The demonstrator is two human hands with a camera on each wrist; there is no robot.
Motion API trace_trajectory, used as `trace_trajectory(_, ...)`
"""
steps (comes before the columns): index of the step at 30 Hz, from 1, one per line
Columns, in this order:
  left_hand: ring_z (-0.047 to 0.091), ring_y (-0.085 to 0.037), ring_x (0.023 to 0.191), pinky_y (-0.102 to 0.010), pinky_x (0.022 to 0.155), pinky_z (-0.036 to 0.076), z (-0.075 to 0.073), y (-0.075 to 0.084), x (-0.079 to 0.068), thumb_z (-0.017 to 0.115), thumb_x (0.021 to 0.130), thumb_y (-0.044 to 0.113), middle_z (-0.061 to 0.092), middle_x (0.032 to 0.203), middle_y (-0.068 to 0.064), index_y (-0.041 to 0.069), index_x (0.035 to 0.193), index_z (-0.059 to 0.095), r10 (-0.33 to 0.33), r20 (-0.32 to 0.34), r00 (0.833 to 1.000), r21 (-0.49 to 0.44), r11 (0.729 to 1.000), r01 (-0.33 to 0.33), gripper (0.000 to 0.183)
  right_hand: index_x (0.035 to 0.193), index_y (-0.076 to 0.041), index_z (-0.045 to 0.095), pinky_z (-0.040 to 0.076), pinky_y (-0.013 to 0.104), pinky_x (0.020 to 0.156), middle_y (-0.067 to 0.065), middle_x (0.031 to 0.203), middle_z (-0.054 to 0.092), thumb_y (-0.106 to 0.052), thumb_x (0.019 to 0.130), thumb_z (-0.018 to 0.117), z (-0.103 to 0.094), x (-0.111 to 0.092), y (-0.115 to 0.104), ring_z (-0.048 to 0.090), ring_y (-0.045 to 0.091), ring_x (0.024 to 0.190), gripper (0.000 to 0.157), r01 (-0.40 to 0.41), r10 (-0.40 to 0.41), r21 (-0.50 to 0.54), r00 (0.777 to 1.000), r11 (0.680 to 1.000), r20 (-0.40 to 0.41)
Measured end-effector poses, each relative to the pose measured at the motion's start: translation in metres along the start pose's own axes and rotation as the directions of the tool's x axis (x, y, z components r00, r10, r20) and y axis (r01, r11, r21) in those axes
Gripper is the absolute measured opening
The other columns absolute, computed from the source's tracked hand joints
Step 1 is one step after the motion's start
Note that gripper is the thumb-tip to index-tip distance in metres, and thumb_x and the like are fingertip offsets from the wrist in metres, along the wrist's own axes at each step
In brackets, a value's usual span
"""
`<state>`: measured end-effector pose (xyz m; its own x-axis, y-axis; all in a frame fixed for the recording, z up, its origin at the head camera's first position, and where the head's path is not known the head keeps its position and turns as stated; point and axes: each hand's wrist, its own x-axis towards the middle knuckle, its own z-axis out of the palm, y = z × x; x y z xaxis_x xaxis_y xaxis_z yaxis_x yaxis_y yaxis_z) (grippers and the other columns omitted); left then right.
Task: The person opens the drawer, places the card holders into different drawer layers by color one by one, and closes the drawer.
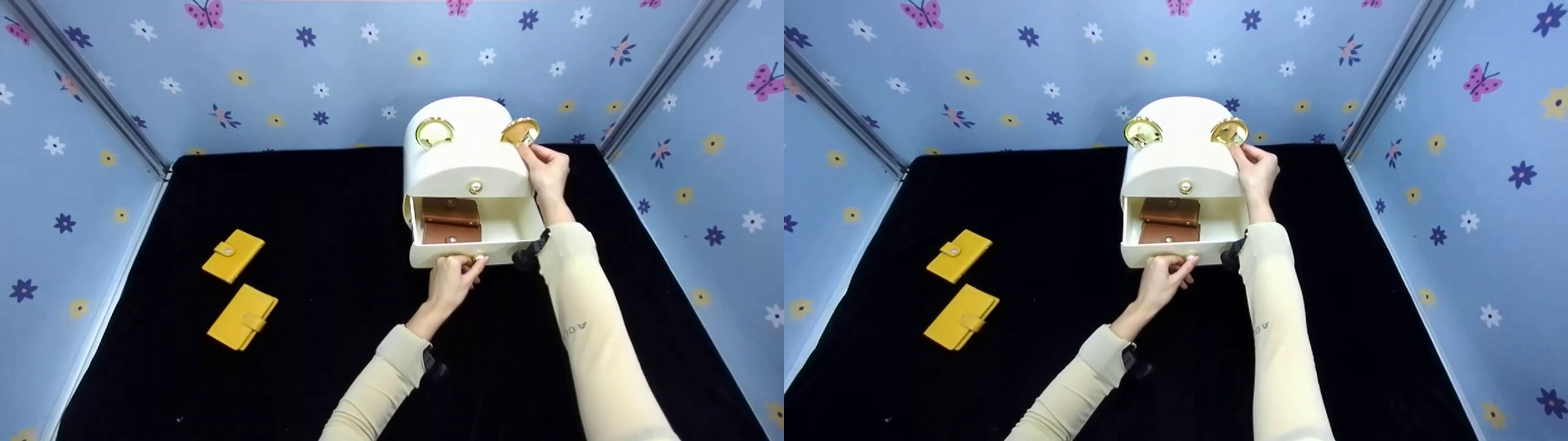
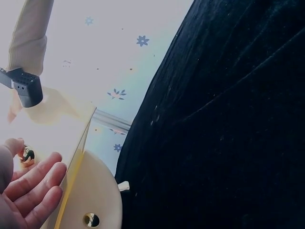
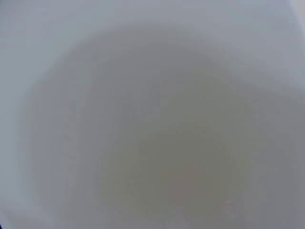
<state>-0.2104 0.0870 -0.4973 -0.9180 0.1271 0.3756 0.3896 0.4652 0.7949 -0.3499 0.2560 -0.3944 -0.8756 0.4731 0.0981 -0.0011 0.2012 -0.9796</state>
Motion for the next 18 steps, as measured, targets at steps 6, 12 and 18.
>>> trace_trajectory(6,0.048,0.005,0.039,-0.012,0.041,0.038,-0.001,-0.002,0.01,0.057,0.085,0.035,0.059,0.05,0.006,0.011,0.064,0.066,-0.013,0.017,1.0,-0.014,1.0,0.013,0.034,0.094,-0.007,0.071,0.045,0.018,0.062,-0.001,0.082,0.067,-0.026,0.072,0.073,0.0,0.001,0.0,0.058,0.006,0.067,0.029,-0.014,0.014,0.002,1.0,1.0,0.005)
trace_trajectory(12,0.05,0.002,0.04,-0.013,0.04,0.039,-0.003,-0.006,0.022,0.057,0.086,0.034,0.06,0.052,0.005,0.009,0.068,0.067,-0.043,0.048,0.998,-0.023,0.999,0.044,0.032,0.094,-0.007,0.071,0.046,0.019,0.063,-0.002,0.082,0.066,-0.027,0.071,0.074,0.0,0.001,0.0,0.058,0.007,0.068,0.03,-0.009,0.008,0.006,1.0,1.0,0.005)
trace_trajectory(18,0.051,0.0,0.04,-0.015,0.041,0.04,-0.004,-0.011,0.037,0.057,0.085,0.034,0.061,0.054,0.001,0.008,0.071,0.067,-0.091,0.089,0.992,-0.028,0.995,0.094,0.032,0.095,-0.007,0.07,0.046,0.019,0.065,0.0,0.087,0.067,-0.028,0.071,0.074,0.0,0.001,0.001,0.058,0.008,0.071,0.032,-0.015,0.015,0.001,1.0,1.0,0.008)
